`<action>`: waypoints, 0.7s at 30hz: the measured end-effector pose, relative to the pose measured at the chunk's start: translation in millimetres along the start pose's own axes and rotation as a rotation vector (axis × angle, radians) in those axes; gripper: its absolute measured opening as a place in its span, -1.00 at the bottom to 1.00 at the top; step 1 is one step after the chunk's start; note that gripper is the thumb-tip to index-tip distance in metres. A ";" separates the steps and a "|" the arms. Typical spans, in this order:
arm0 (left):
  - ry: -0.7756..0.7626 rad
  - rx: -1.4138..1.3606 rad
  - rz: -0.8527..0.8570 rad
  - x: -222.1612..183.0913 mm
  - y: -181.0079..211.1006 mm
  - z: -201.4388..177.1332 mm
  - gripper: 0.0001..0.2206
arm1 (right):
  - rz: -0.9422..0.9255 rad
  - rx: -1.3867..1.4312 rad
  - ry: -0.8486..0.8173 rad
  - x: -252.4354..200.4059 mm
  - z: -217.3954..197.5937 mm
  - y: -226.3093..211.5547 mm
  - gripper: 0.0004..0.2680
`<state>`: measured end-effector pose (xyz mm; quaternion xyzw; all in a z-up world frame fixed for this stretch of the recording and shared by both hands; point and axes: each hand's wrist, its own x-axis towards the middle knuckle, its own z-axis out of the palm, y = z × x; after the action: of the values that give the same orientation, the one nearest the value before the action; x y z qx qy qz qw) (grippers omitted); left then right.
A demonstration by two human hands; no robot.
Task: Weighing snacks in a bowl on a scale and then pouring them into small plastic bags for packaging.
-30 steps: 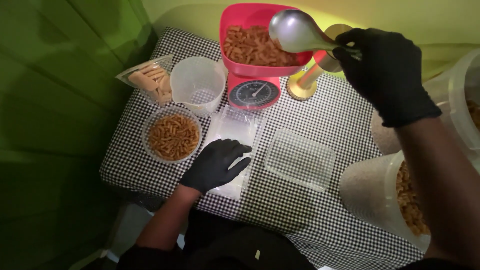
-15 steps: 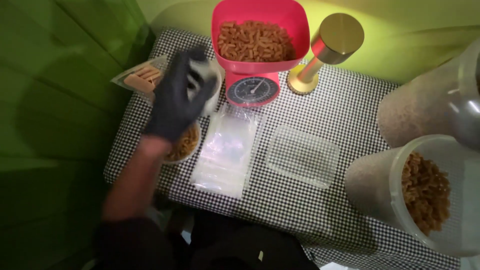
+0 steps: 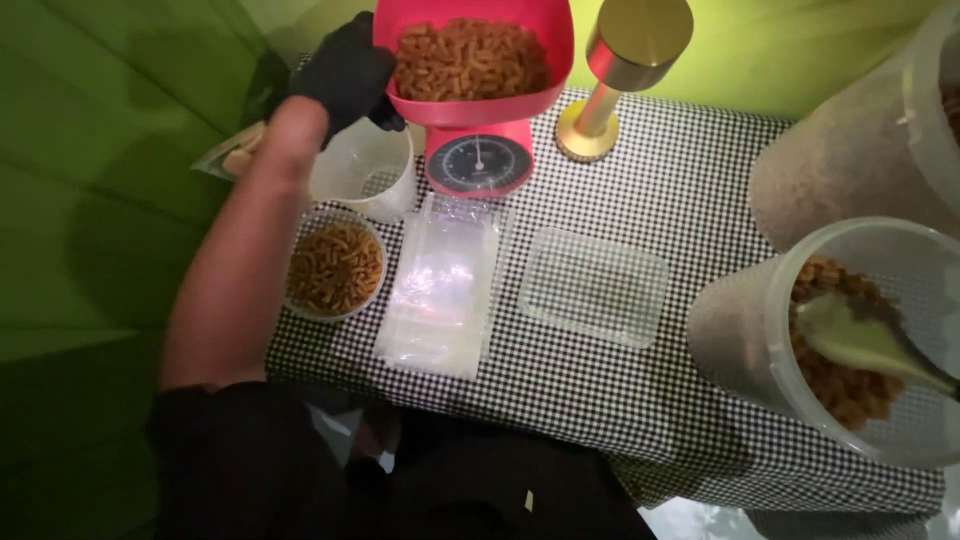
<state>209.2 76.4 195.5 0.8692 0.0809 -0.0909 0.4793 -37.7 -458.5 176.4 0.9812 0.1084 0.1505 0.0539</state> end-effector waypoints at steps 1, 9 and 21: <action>0.042 0.038 0.022 2.9 -1.7 1.3 -0.65 | 0.000 -0.026 0.017 -11.1 -1.3 -6.9 -0.71; 0.173 0.129 0.275 0.1 5.8 -11.1 -0.72 | -0.002 -0.242 0.159 -34.4 14.2 -48.2 -0.66; -0.034 0.138 0.349 -102.7 47.9 45.0 -0.59 | 0.096 -0.428 0.166 7.6 35.4 -38.2 -0.57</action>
<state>116.8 7.5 235.3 0.8992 -0.0855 -0.0264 0.4283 -27.3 -422.3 139.7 0.9357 0.0314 0.2527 0.2442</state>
